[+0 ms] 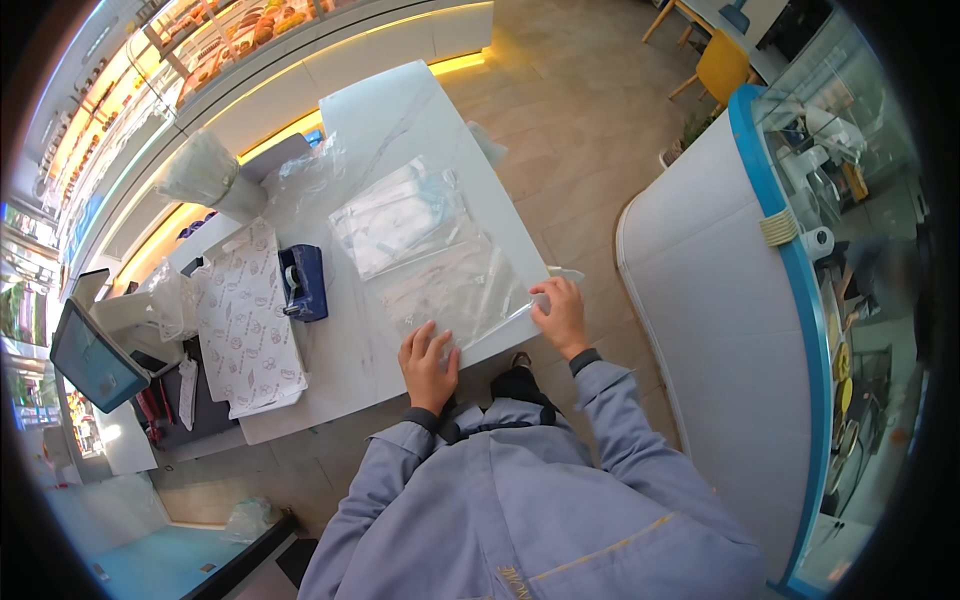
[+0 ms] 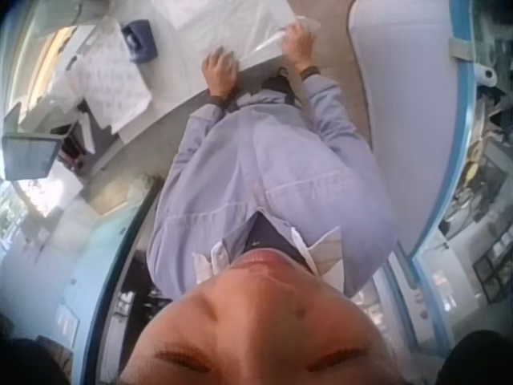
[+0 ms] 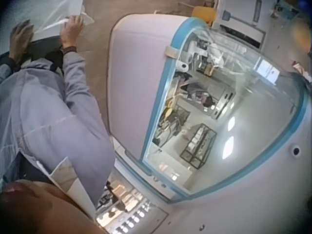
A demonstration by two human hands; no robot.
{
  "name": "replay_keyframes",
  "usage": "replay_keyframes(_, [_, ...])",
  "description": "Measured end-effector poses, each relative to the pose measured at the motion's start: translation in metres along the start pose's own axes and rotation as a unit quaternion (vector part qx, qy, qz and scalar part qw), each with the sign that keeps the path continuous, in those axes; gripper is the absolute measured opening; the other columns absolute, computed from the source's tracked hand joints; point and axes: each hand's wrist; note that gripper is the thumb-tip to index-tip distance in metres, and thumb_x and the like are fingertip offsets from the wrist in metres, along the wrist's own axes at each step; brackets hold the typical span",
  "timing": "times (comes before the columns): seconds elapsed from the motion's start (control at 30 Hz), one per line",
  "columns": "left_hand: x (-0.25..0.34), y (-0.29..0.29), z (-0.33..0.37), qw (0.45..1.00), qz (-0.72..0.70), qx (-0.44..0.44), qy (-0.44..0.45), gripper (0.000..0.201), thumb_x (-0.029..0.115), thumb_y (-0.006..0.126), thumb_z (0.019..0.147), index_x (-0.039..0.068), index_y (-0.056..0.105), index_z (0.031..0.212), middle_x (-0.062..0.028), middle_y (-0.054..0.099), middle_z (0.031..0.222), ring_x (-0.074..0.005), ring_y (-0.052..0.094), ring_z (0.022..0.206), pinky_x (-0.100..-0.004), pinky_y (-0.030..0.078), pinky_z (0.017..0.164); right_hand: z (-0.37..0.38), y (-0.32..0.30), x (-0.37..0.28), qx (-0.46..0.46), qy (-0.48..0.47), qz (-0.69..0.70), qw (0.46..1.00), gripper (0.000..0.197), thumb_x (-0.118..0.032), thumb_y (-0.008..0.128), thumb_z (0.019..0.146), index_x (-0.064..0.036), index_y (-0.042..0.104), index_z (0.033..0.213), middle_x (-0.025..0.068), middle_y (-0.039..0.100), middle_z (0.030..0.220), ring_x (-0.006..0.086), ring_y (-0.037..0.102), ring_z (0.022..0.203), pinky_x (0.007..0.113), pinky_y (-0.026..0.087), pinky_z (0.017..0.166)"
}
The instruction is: The person repeatedly places small white fluffy items into clear plastic bags on a counter, seals each bag, and stacks them. The person also handles a blue tape dispenser and a stack of printed paper sheets while working at the counter.
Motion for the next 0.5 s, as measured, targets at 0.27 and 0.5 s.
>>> replay_keyframes(0.27, [-0.001,0.001,0.001,1.0,-0.004,0.002,0.004,0.031,0.015,0.076,0.077,0.013,0.072,0.108,-0.0097,0.059,0.132,-0.033,0.051,0.123,-0.044,0.039,0.102,-0.028,0.05,-0.075,-0.091,-0.133,0.024,0.987,0.02,-0.021,0.073,0.078,-0.0153,0.063,0.094,0.0039,0.058,0.1,0.0261,0.054,0.102,0.042,0.037,0.089])
replay_keyframes(0.5, [-0.004,-0.008,-0.002,1.0,0.001,-0.026,0.018,0.036,0.009,0.07,0.081,0.015,0.071,0.116,-0.0108,0.059,0.134,-0.0336,0.052,0.123,-0.0446,0.04,0.103,-0.018,0.034,-0.048,-0.11,-0.108,0.059,0.986,0.02,-0.02,0.073,0.078,-0.0146,0.062,0.093,0.0048,0.058,0.102,0.0284,0.055,0.099,0.042,0.041,0.085])
Point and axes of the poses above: each hand's wrist, its own z-axis towards the middle knuckle, its own y-axis out of the palm, x = y × z
